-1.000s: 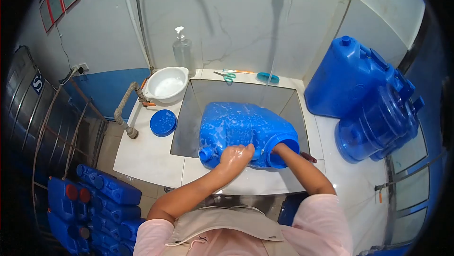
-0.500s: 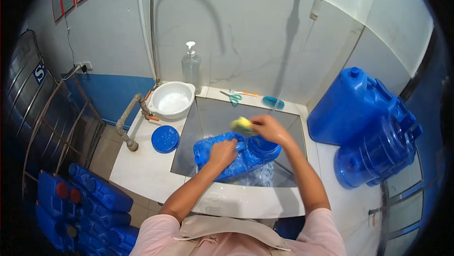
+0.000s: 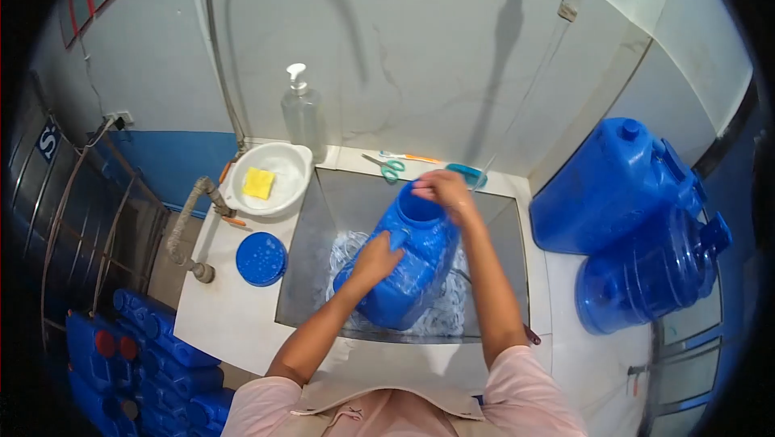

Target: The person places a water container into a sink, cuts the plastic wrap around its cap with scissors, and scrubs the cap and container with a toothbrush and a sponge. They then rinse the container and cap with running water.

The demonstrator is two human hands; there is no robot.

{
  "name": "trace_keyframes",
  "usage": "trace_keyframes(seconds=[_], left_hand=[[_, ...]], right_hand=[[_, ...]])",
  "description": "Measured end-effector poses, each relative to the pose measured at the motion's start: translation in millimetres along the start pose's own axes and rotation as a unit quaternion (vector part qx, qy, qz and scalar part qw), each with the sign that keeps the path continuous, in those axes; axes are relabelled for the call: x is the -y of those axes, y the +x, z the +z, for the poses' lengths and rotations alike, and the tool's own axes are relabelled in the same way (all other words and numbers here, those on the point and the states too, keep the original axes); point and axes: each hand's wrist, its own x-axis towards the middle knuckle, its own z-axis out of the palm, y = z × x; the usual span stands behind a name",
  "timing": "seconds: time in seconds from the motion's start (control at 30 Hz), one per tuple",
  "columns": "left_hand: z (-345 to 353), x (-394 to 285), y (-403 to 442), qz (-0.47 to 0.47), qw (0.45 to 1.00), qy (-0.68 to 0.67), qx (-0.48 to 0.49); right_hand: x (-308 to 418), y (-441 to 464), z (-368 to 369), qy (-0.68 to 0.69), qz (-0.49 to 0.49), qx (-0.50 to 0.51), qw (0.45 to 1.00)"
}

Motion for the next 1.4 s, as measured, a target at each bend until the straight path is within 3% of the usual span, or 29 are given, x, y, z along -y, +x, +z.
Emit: trace_keyframes(seconds=[0.07, 0.17, 0.23, 0.37, 0.63, 0.77, 0.83, 0.9, 0.93, 1.0, 1.17, 1.23, 1.4], left_hand=[[6.2, -5.3, 8.8, -0.012, 1.0, -0.013, -0.005], [13.4, -14.2, 15.7, -0.023, 0.999, -0.021, -0.02], [15.3, -15.5, 17.0, -0.022, 0.999, -0.017, -0.024], [15.6, -11.7, 14.0, -0.012, 0.999, -0.005, -0.053], [-7.2, 2.6, 21.8, 0.046, 0.999, 0.017, 0.009], [-15.1, -8.2, 26.1, 0.116, 0.986, 0.109, 0.058], [-7.9, -11.5, 31.6, 0.146, 0.974, 0.163, 0.06], [7.8, -13.3, 37.2, 0.205, 0.95, 0.228, -0.06], [11.9, -19.8, 38.4, 0.204, 0.95, 0.229, -0.061], [24.5, -33.4, 42.4, 0.208, 0.919, 0.288, -0.169], [55.4, -58.2, 61.4, 0.264, 0.904, 0.275, -0.197], [69.0, -64.7, 70.0, 0.29, 0.895, 0.273, -0.2], [93.9, -74.5, 84.0, 0.348, 0.836, 0.301, -0.297]], right_hand=[[7.6, -12.8, -46.3, 0.044, 0.053, -0.11, 0.992], [18.3, -23.2, -64.7, -0.01, 0.073, -0.118, 0.99], [22.1, -21.4, -66.6, -0.033, 0.129, -0.035, 0.991], [35.2, -17.2, -66.7, -0.06, 0.126, -0.048, 0.989], [47.8, -6.8, -75.6, 0.044, 0.133, -0.02, 0.99], [31.2, 13.2, -80.2, 0.061, 0.145, 0.019, 0.987], [20.0, 24.8, -75.5, 0.164, 0.146, 0.045, 0.974], [17.8, 29.8, -67.7, 0.149, 0.176, 0.03, 0.973], [18.2, 30.8, -63.8, 0.134, 0.206, 0.016, 0.969], [21.0, 27.3, -63.4, 0.081, 0.212, 0.031, 0.973], [35.0, 18.3, -67.8, 0.013, 0.199, 0.018, 0.98], [53.8, 10.0, -72.2, 0.0, 0.237, 0.134, 0.962], [70.1, 3.6, -79.2, 0.036, 0.208, 0.133, 0.968]])
